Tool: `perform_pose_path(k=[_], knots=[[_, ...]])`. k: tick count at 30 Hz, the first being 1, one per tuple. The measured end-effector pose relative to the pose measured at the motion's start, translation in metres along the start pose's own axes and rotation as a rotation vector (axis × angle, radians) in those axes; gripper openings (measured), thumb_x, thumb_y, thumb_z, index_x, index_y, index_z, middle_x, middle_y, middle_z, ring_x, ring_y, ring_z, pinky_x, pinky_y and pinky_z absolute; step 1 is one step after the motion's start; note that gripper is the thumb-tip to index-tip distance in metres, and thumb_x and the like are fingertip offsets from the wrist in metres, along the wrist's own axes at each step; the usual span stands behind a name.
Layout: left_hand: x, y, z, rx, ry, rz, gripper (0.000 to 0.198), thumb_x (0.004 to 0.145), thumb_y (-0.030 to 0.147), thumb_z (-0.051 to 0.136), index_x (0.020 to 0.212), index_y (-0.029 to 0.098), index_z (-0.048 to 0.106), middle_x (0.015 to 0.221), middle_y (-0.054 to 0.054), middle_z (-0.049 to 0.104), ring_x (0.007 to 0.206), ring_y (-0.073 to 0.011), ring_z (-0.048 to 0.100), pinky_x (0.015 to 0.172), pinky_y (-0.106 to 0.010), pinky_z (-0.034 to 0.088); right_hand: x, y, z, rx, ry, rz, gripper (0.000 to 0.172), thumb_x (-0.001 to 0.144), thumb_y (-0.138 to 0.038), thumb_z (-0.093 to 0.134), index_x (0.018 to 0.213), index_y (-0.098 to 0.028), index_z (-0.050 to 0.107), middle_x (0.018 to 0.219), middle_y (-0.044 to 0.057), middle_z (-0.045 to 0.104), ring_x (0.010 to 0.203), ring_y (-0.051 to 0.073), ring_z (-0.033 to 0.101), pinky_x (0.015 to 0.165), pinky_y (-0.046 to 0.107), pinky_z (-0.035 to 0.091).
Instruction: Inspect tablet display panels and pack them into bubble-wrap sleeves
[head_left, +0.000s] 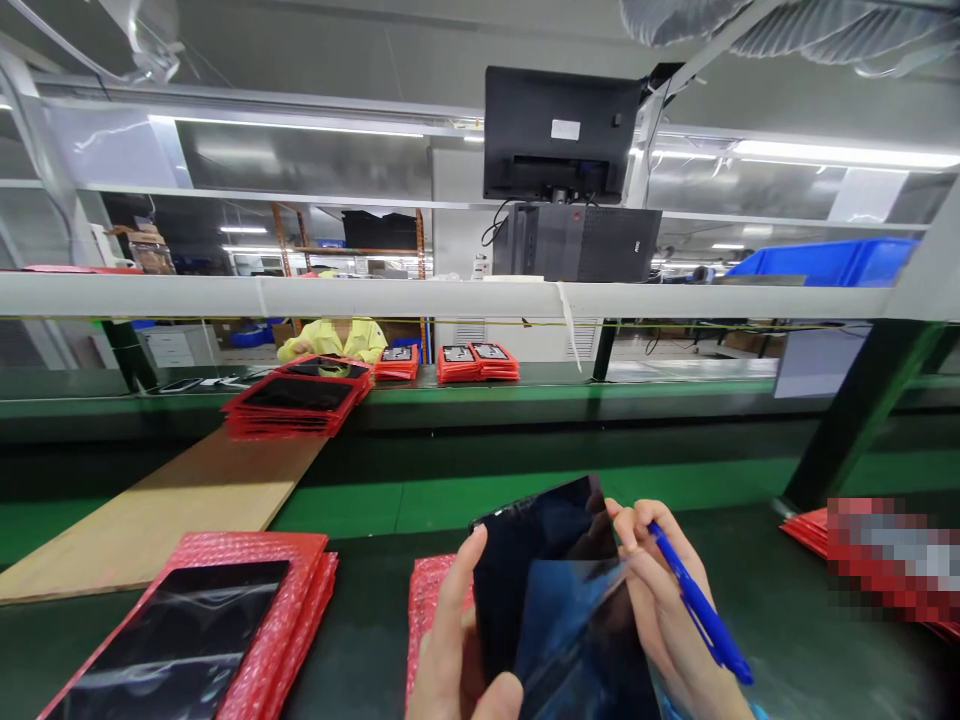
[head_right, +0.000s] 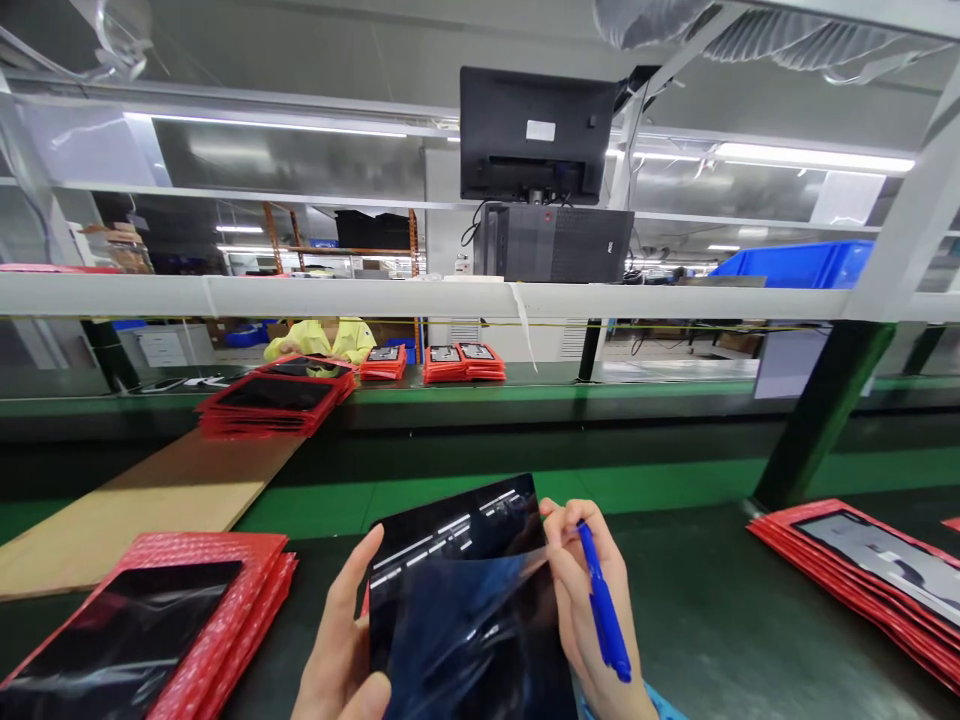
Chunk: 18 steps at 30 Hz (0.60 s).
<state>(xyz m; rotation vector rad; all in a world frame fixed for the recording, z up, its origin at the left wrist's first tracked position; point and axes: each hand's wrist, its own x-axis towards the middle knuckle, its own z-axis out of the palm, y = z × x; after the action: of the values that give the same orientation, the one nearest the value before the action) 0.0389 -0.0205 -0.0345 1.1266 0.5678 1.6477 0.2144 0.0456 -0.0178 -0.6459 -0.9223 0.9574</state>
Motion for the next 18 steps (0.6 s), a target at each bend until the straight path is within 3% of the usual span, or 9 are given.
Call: perform_pose_path(k=[3,5,12,15,18], knots=[[0.006,0.004,0.004,-0.079,0.001,-0.005,0.065,0.079,0.053,0.06,0.137,0.028,0.044,0.093,-0.009,0.072,0.09,-0.0305,0.067,0.085,-0.043,0.048,0.0,0.0,-0.002,0.034,-0.026,0.053,0.027,0.065,-0.021,0.08,0.075,-0.025,0.055,0.071,-0.006,0.057,0.097,0.013,0.057,0.092,0.02,0.04],[0.008,0.005,0.001,-0.113,0.0,-0.045,0.064,0.077,0.054,0.062,0.134,0.028,0.048,0.094,-0.007,0.072,0.089,-0.0298,0.067,0.083,-0.041,0.048,0.0,0.0,-0.004,0.069,-0.002,0.098,0.029,0.062,-0.02,0.081,0.078,-0.026,0.058,0.069,-0.006,0.059,0.091,0.013,0.06,0.092,0.021,0.044],[0.014,0.011,-0.005,-0.214,0.028,-0.263,0.054,0.077,0.054,0.061,0.125,0.031,0.053,0.09,-0.006,0.072,0.06,-0.0195,0.064,0.054,-0.029,0.047,0.011,0.004,-0.011,0.136,0.217,0.282,0.037,0.054,-0.017,0.083,0.086,-0.023,0.065,0.078,-0.003,0.07,0.083,0.015,0.07,0.072,0.019,0.059],[0.019,0.014,-0.003,-0.28,0.009,-0.278,0.045,0.079,0.049,0.06,0.12,0.031,0.056,0.091,-0.005,0.072,0.055,-0.0164,0.062,0.049,-0.026,0.043,0.018,0.009,-0.018,0.134,0.202,0.338,0.034,0.056,-0.012,0.076,0.087,-0.021,0.063,0.084,0.001,0.072,0.083,0.019,0.072,0.067,0.025,0.063],[0.022,0.019,0.001,-0.323,0.018,-0.281,0.034,0.083,0.04,0.058,0.115,0.03,0.057,0.091,-0.004,0.073,0.061,-0.0168,0.065,0.048,-0.023,0.042,0.022,0.013,-0.023,0.145,0.161,0.367,0.039,0.053,-0.006,0.068,0.087,-0.021,0.061,0.087,0.002,0.072,0.086,0.021,0.071,0.071,0.031,0.064]])
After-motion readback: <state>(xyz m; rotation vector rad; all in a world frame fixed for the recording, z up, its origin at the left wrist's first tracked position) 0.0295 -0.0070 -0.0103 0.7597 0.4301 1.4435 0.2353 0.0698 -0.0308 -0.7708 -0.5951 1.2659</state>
